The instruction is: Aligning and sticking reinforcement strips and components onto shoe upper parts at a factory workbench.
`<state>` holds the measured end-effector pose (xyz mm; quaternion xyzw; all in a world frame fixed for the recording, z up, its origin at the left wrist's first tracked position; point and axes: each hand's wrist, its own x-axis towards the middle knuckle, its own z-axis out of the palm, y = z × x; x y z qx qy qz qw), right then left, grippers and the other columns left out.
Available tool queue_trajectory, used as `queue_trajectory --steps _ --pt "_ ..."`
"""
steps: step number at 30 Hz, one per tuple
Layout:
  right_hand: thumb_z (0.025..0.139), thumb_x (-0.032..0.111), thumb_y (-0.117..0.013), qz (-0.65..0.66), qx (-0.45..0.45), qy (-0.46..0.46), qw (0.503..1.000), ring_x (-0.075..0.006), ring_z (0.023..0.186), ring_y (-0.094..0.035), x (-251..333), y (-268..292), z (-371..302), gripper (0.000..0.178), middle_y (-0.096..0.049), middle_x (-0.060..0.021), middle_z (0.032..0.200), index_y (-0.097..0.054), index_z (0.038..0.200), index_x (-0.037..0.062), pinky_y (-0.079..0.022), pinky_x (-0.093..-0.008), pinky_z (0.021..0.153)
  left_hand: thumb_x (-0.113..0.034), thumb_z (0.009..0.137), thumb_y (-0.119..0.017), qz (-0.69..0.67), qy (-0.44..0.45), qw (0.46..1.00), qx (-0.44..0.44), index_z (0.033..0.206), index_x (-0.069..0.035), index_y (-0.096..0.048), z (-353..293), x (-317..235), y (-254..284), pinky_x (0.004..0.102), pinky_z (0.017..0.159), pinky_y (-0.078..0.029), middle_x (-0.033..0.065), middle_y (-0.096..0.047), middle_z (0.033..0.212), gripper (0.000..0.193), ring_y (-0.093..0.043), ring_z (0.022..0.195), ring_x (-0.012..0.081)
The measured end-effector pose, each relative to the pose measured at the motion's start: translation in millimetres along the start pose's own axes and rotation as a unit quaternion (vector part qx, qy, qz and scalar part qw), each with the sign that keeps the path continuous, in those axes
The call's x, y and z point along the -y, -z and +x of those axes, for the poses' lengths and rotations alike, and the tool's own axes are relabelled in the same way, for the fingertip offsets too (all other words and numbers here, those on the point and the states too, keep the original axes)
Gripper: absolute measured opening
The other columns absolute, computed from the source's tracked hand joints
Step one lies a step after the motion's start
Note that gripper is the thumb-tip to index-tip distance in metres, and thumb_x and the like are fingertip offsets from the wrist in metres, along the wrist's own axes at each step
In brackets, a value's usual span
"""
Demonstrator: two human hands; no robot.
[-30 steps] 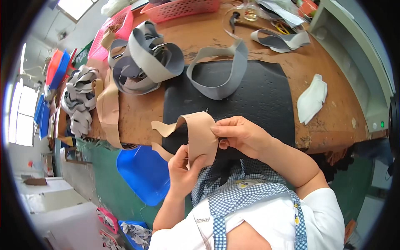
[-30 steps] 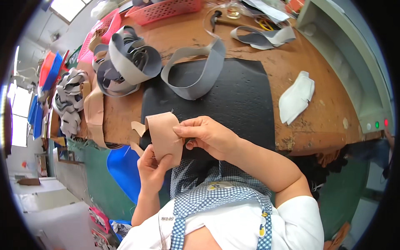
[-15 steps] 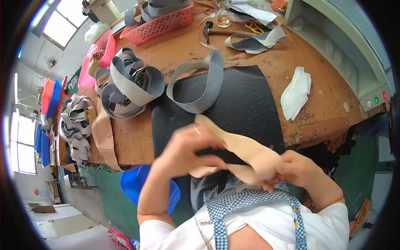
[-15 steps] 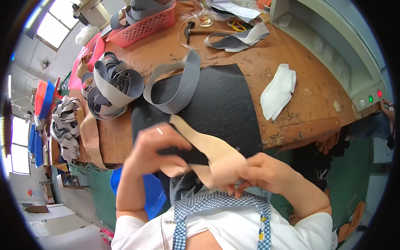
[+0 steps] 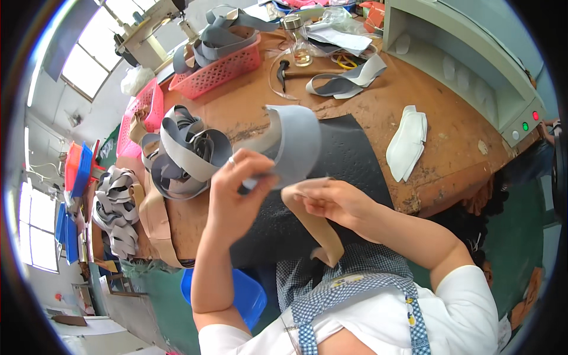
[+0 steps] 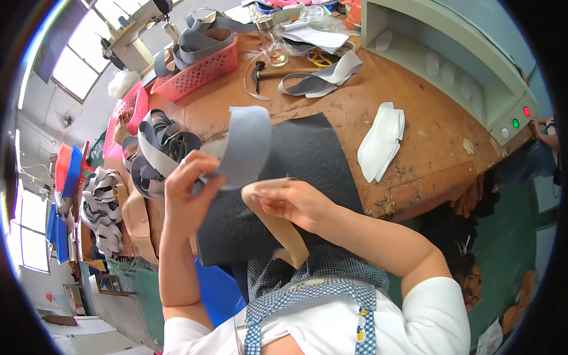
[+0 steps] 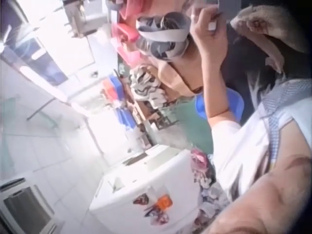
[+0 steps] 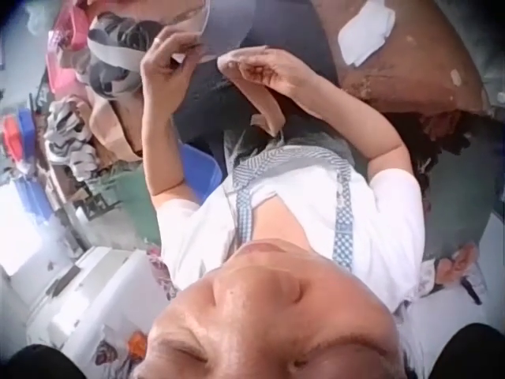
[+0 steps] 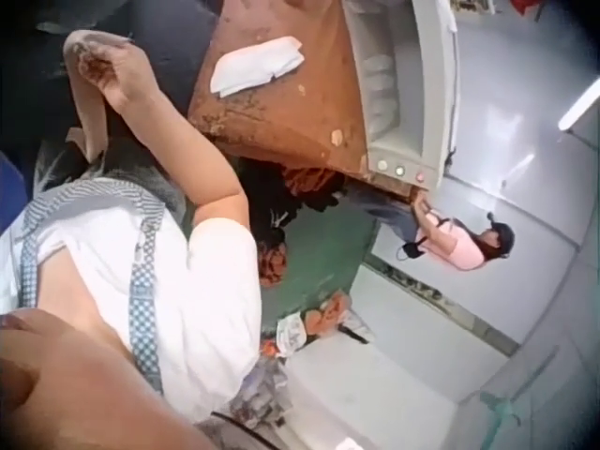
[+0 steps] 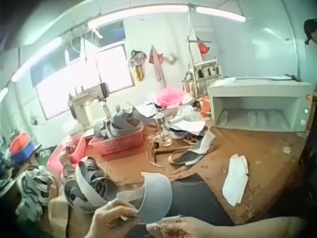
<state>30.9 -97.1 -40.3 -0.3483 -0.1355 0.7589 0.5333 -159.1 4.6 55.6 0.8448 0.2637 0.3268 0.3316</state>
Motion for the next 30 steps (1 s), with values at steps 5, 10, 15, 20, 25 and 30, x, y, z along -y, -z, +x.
queue_trajectory --steps 5,10,15,20,25,30 --pt "0.096 0.023 -0.068 0.018 0.190 0.173 0.966 -0.0181 0.109 -0.064 8.0 -15.6 25.4 0.038 -0.063 -0.0084 0.119 -0.058 0.127 0.0028 -0.054 -0.0332 0.093 0.012 0.076 -0.075 0.010 -0.023 1.000 -0.011 0.099 0.001 -0.074 -44.4 -20.9 -11.5 0.0272 0.068 -0.048 0.0055 -0.059 0.082 0.026 -0.058 0.074 0.0157" --pt "0.096 0.020 -0.067 0.017 0.114 0.102 0.988 -0.0223 0.113 -0.065 -10.3 -11.7 8.9 0.048 -0.061 -0.0125 0.127 -0.050 0.136 0.0002 -0.056 -0.0367 0.096 0.013 0.081 -0.071 -0.115 0.089 0.987 -0.064 0.105 0.004 -0.072 -69.8 -1.6 -32.4 0.0258 0.076 -0.051 0.0049 -0.062 0.089 0.025 -0.060 0.082 0.0128" --pt "0.095 0.014 -0.069 0.046 0.098 0.057 0.992 -0.0182 0.107 -0.067 -28.8 24.5 0.7 0.035 -0.066 -0.0093 0.119 -0.059 0.126 0.0016 -0.057 -0.0353 0.093 0.011 0.085 -0.070 -0.199 0.150 0.965 -0.086 0.098 0.005 -0.067 -82.6 -3.2 -51.5 0.0258 0.088 -0.051 0.0058 -0.065 0.097 0.015 -0.061 0.092 0.0119" --pt "0.095 0.008 -0.068 0.067 0.093 0.049 0.992 -0.0181 0.105 -0.067 -33.4 29.2 -4.1 0.028 -0.068 -0.0089 0.114 -0.062 0.121 0.0010 -0.057 -0.0351 0.092 0.007 0.087 -0.071 -0.260 0.201 0.938 -0.107 0.103 0.006 -0.067 -82.2 -6.6 -56.2 0.0256 0.088 -0.051 0.0032 -0.064 0.098 0.016 -0.061 0.093 0.0107" --pt "0.095 0.008 -0.067 0.080 0.110 0.045 0.990 -0.0181 0.105 -0.067 -31.2 28.3 -7.6 0.028 -0.068 -0.0087 0.116 -0.062 0.122 0.0029 -0.058 -0.0353 0.091 0.004 0.089 -0.072 -0.287 0.221 0.925 -0.113 0.115 0.007 -0.067 -81.6 -5.0 -57.3 0.0247 0.089 -0.052 0.0035 -0.067 0.100 0.027 -0.063 0.094 0.0100" --pt "0.095 0.008 -0.067 0.083 0.111 0.045 0.989 -0.0187 0.106 -0.067 -32.0 28.9 -10.2 0.029 -0.068 -0.0090 0.116 -0.062 0.123 0.0033 -0.057 -0.0357 0.092 -0.004 0.091 -0.072 -0.277 0.230 0.928 -0.091 0.118 0.001 -0.069 -81.5 -0.9 -59.2 0.0263 0.091 -0.051 0.0030 -0.069 0.102 0.028 -0.064 0.094 0.0098"
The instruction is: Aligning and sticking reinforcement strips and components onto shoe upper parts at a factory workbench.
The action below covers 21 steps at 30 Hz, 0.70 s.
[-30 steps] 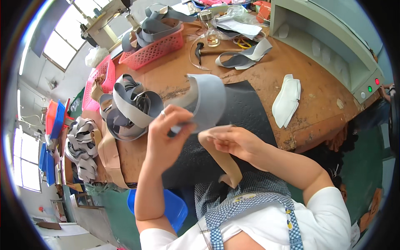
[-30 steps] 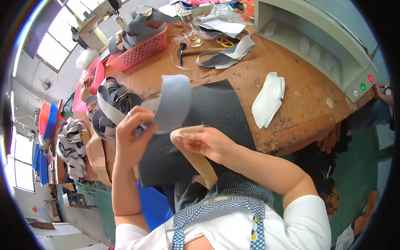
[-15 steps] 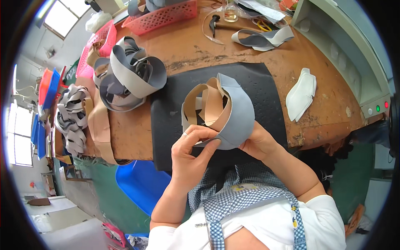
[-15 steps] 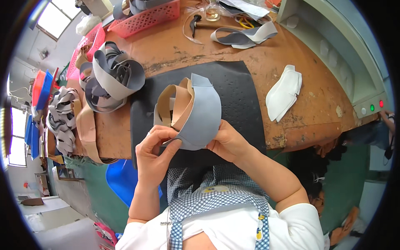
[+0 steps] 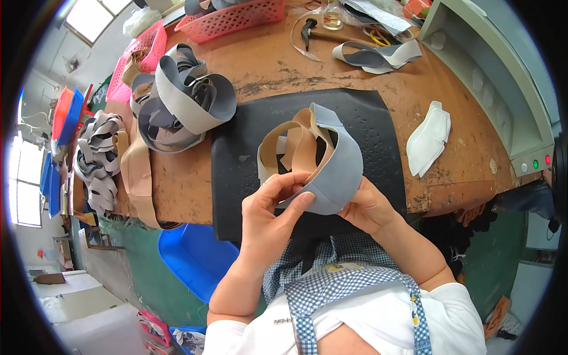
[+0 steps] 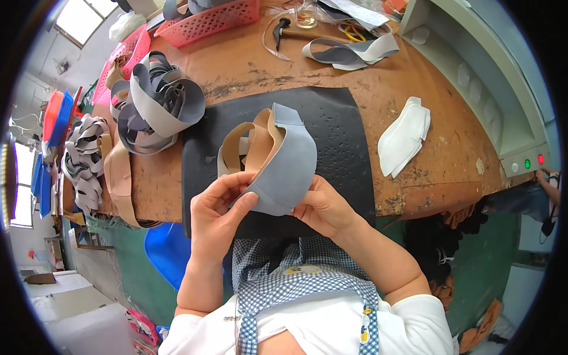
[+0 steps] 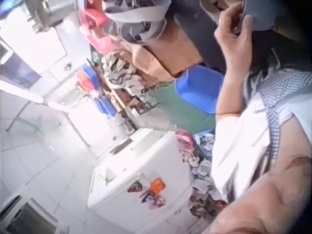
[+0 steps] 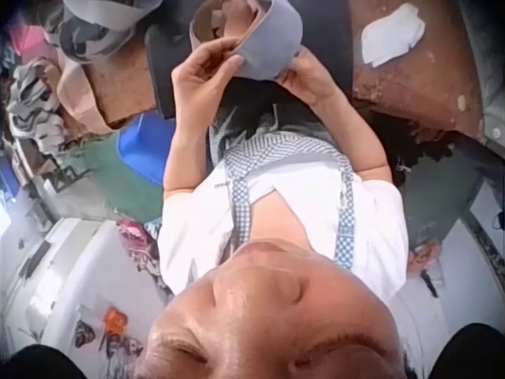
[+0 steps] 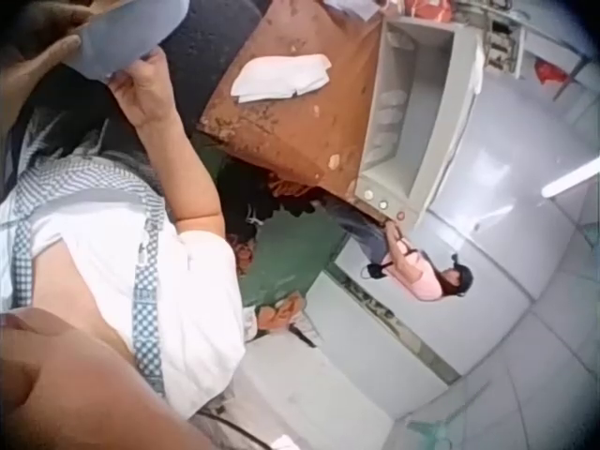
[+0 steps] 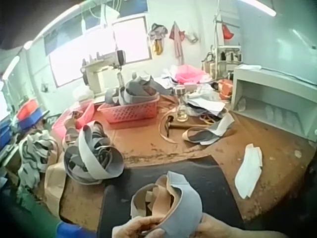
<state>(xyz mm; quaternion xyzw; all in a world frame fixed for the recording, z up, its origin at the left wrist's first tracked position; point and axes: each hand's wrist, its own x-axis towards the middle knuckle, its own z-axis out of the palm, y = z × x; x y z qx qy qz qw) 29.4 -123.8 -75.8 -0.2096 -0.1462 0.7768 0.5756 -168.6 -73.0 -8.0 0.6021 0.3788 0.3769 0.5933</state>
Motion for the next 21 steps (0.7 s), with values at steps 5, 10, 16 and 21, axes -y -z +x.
queue_trajectory --steps 5,10,16,21 --pt "0.095 0.009 -0.067 0.000 -0.008 0.001 1.000 -0.0194 0.107 -0.067 0.7 -2.2 1.1 0.029 -0.068 -0.0096 0.117 -0.062 0.123 0.0031 -0.057 -0.0367 0.093 -0.005 0.092 -0.072 -0.032 0.012 0.999 0.005 0.117 0.002 -0.069 2.6 1.7 0.3 0.0262 0.090 -0.052 0.0038 -0.070 0.103 0.027 -0.065 0.096 0.0102" --pt "0.095 0.009 -0.067 -0.011 -0.012 0.007 1.000 -0.0200 0.106 -0.068 0.1 -0.5 1.3 0.029 -0.068 -0.0102 0.117 -0.062 0.123 0.0025 -0.057 -0.0377 0.094 -0.005 0.092 -0.072 -0.035 0.013 0.999 0.008 0.117 0.002 -0.069 3.2 0.7 0.8 0.0261 0.089 -0.052 0.0040 -0.070 0.105 0.026 -0.065 0.096 0.0103" --pt "0.093 0.007 -0.069 -0.008 -0.007 0.002 1.000 -0.0164 0.103 -0.069 0.0 -3.1 1.8 0.036 -0.068 -0.0077 0.115 -0.058 0.128 0.0035 -0.059 -0.0308 0.087 0.000 0.090 -0.073 -0.021 0.016 1.000 0.002 0.115 0.008 -0.067 3.2 -2.3 0.5 0.0240 0.089 -0.052 0.0050 -0.069 0.102 0.027 -0.065 0.094 0.0107" --pt "0.093 0.008 -0.069 -0.010 -0.005 0.002 1.000 -0.0151 0.101 -0.069 -0.2 -5.1 2.5 0.035 -0.068 -0.0066 0.113 -0.059 0.127 0.0038 -0.059 -0.0297 0.086 0.001 0.090 -0.073 -0.036 0.017 0.999 -0.002 0.113 0.008 -0.068 2.5 -1.6 1.5 0.0231 0.088 -0.051 0.0037 -0.068 0.100 0.025 -0.064 0.093 0.0099"
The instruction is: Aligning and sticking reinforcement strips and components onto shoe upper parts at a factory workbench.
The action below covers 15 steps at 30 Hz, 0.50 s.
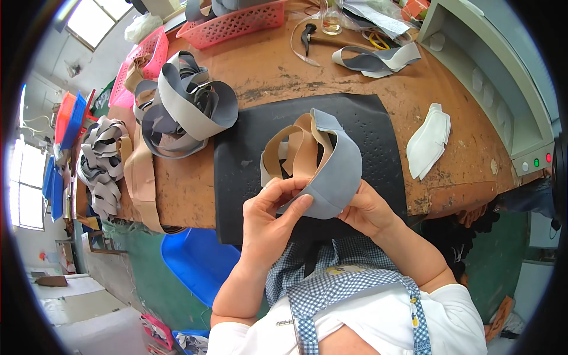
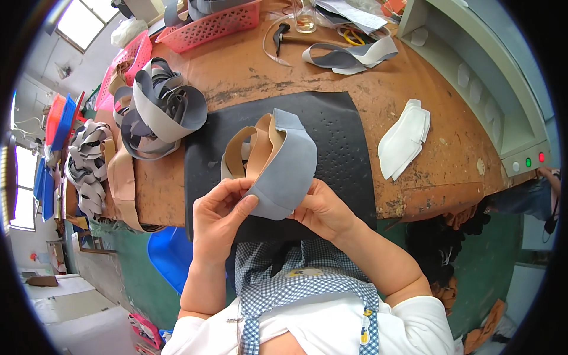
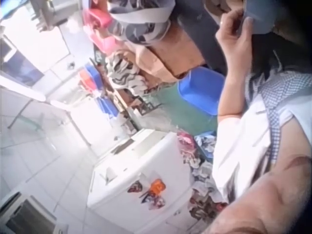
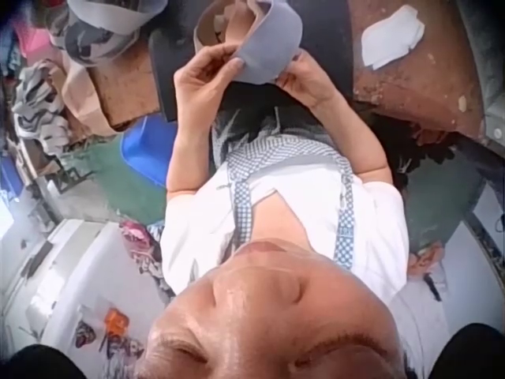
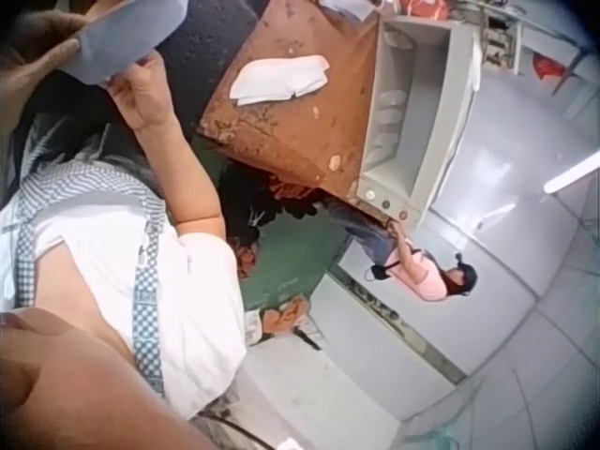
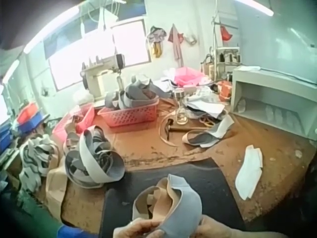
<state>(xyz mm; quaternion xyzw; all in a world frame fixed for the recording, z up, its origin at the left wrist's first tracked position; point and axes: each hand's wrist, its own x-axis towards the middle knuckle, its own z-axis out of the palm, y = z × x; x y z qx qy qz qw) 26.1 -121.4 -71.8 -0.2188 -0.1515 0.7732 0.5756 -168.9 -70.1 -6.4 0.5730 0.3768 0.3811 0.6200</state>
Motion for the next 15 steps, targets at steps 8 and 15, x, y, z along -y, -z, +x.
queue_trajectory --steps 8,15 --pt "0.096 0.011 -0.068 -0.011 0.007 0.007 1.000 -0.0182 0.105 -0.067 -0.9 2.1 0.8 0.027 -0.069 -0.0088 0.114 -0.064 0.121 0.0034 -0.057 -0.0362 0.093 0.001 0.090 -0.072 -0.001 -0.006 1.000 0.002 0.114 0.008 -0.068 0.4 -0.6 -0.2 0.0232 0.088 -0.051 0.0038 -0.067 0.099 0.025 -0.063 0.094 0.0103" --pt "0.096 0.011 -0.068 -0.003 0.003 0.007 1.000 -0.0190 0.106 -0.067 -2.6 3.3 1.2 0.028 -0.068 -0.0094 0.116 -0.063 0.122 0.0028 -0.057 -0.0369 0.095 0.003 0.090 -0.071 -0.013 -0.005 1.000 0.002 0.114 0.008 -0.068 0.1 0.5 -0.1 0.0234 0.089 -0.051 0.0036 -0.067 0.099 0.025 -0.063 0.094 0.0107"
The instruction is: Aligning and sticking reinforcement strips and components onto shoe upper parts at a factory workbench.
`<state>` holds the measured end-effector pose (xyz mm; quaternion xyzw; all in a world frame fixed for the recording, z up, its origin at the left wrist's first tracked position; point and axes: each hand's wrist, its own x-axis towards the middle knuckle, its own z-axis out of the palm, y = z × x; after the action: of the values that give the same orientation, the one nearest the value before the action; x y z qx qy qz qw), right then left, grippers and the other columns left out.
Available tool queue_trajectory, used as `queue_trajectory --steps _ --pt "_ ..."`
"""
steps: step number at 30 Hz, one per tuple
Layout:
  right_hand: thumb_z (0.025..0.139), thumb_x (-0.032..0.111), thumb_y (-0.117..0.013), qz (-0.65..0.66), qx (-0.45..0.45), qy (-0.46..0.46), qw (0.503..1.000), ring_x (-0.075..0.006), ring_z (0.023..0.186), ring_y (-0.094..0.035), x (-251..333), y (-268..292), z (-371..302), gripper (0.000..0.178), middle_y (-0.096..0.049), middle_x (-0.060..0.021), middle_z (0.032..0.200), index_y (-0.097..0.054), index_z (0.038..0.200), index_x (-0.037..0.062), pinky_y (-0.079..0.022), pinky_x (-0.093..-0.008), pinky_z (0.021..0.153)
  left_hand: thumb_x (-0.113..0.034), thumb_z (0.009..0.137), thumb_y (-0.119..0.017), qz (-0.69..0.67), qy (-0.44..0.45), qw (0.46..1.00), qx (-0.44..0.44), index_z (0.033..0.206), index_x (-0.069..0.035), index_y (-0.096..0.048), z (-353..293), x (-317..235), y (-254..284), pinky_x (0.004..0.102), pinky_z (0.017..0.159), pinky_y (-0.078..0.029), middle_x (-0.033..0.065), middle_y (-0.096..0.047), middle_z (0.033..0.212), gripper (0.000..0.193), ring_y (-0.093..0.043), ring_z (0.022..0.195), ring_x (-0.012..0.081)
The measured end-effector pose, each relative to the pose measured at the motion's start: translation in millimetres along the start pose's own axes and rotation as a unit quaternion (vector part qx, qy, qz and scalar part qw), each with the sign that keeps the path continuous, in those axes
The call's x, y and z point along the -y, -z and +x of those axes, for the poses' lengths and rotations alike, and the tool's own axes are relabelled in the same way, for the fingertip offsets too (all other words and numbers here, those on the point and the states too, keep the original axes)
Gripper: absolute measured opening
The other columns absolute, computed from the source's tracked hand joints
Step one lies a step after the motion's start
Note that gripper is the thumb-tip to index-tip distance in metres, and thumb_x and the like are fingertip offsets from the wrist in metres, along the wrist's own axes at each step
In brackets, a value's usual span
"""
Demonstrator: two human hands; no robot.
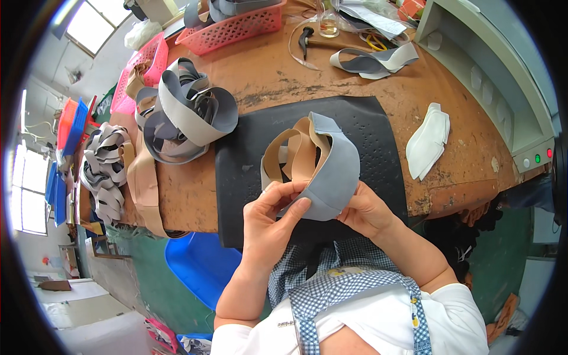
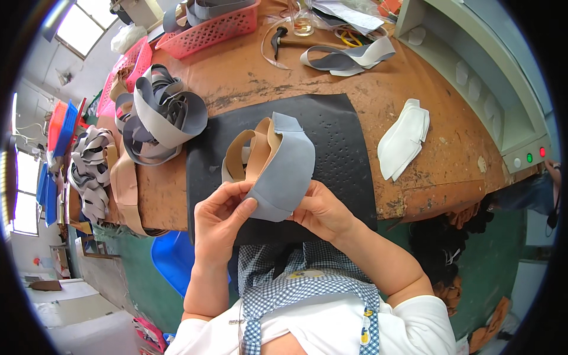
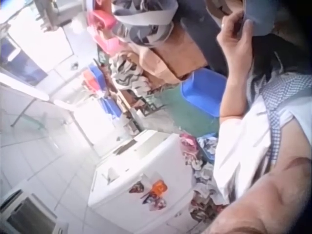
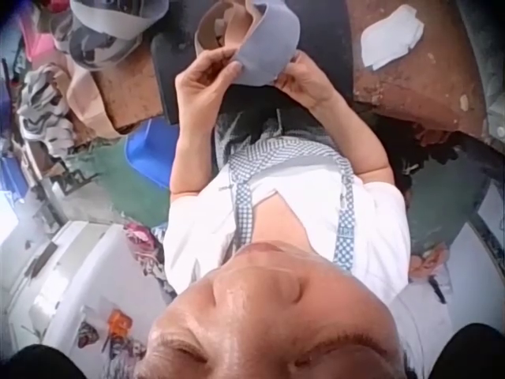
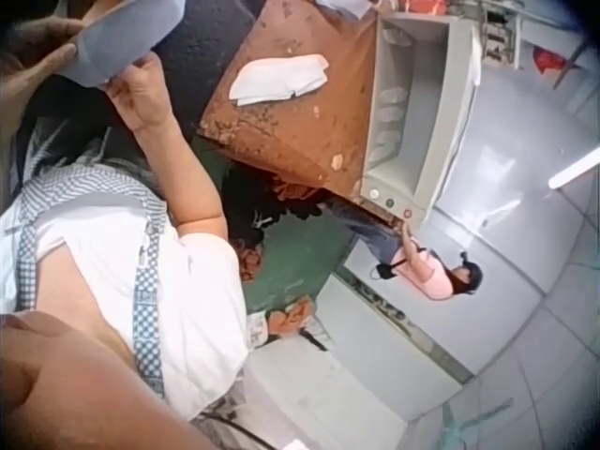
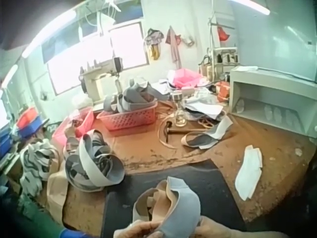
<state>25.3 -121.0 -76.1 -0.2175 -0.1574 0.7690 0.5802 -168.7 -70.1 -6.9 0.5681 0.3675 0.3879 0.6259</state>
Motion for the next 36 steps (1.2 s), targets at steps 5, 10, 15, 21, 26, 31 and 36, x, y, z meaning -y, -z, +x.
queue_trajectory --steps 5,10,15,21,26,31,36 --pt "0.095 0.011 -0.069 0.002 0.005 0.002 1.000 -0.0193 0.107 -0.067 1.3 -0.4 0.8 0.028 -0.068 -0.0100 0.116 -0.063 0.122 0.0021 -0.057 -0.0371 0.095 0.001 0.090 -0.072 0.002 0.002 1.000 -0.003 0.113 0.006 -0.069 1.3 3.3 0.5 0.0242 0.088 -0.051 0.0034 -0.066 0.099 0.023 -0.064 0.093 0.0102" --pt "0.093 0.009 -0.070 -0.035 -0.017 0.000 0.999 -0.0177 0.111 -0.065 -3.3 1.8 -1.0 0.039 -0.065 -0.0091 0.121 -0.056 0.129 0.0043 -0.055 -0.0349 0.095 0.000 0.090 -0.072 -0.002 0.022 1.000 -0.011 0.107 0.006 -0.071 1.1 5.0 3.9 0.0239 0.086 -0.051 0.0022 -0.066 0.099 0.018 -0.064 0.092 0.0093" --pt "0.093 0.006 -0.067 -0.260 -0.116 0.211 0.935 -0.0201 0.120 -0.059 -9.0 -11.8 -0.7 0.050 -0.059 -0.0111 0.131 -0.046 0.138 0.0011 -0.050 -0.0376 0.102 0.005 0.083 -0.074 0.155 -0.061 0.986 -0.010 0.097 0.003 -0.071 4.0 10.7 8.2 0.0251 0.090 -0.046 0.0064 -0.065 0.108 0.014 -0.057 0.102 0.0112" --pt "0.085 0.012 -0.071 -0.077 0.022 0.072 0.994 -0.0245 0.124 -0.059 27.0 -11.0 -4.2 0.065 -0.056 -0.0151 0.137 -0.044 0.141 -0.0034 -0.049 -0.0406 0.106 0.004 0.082 -0.071 0.139 -0.009 0.989 0.039 0.093 0.000 -0.068 1.1 2.5 10.2 0.0293 0.089 -0.044 0.0093 -0.066 0.106 0.012 -0.057 0.098 0.0151" --pt "0.085 0.010 -0.075 -0.156 -0.091 0.035 0.983 -0.0183 0.109 -0.067 42.9 -8.2 5.6 0.050 -0.068 -0.0094 0.118 -0.056 0.130 0.0004 -0.054 -0.0354 0.097 0.005 0.083 -0.068 0.212 -0.055 0.976 0.009 0.095 0.002 -0.066 -2.9 -3.5 2.6 0.0277 0.087 -0.044 0.0086 -0.068 0.102 0.013 -0.057 0.093 0.0136" --pt "0.084 0.005 -0.079 -0.171 -0.108 0.096 0.975 -0.0139 0.094 -0.070 40.5 -15.7 8.1 0.037 -0.072 -0.0056 0.105 -0.064 0.117 0.0026 -0.058 -0.0285 0.081 0.005 0.083 -0.068 0.194 -0.037 0.980 0.004 0.093 0.003 -0.066 -2.1 3.0 9.2 0.0256 0.080 -0.042 0.0050 -0.066 0.095 0.011 -0.052 0.086 0.0111" --pt "0.083 0.004 -0.080 -0.197 -0.115 0.120 0.966 -0.0129 0.089 -0.070 37.3 -12.9 10.7 0.032 -0.073 -0.0049 0.102 -0.067 0.113 0.0032 -0.058 -0.0273 0.077 0.001 0.082 -0.070 0.194 -0.019 0.981 0.025 0.095 0.000 -0.068 0.1 4.4 13.7 0.0297 0.079 -0.045 0.0063 -0.066 0.090 0.013 -0.056 0.084 0.0172"
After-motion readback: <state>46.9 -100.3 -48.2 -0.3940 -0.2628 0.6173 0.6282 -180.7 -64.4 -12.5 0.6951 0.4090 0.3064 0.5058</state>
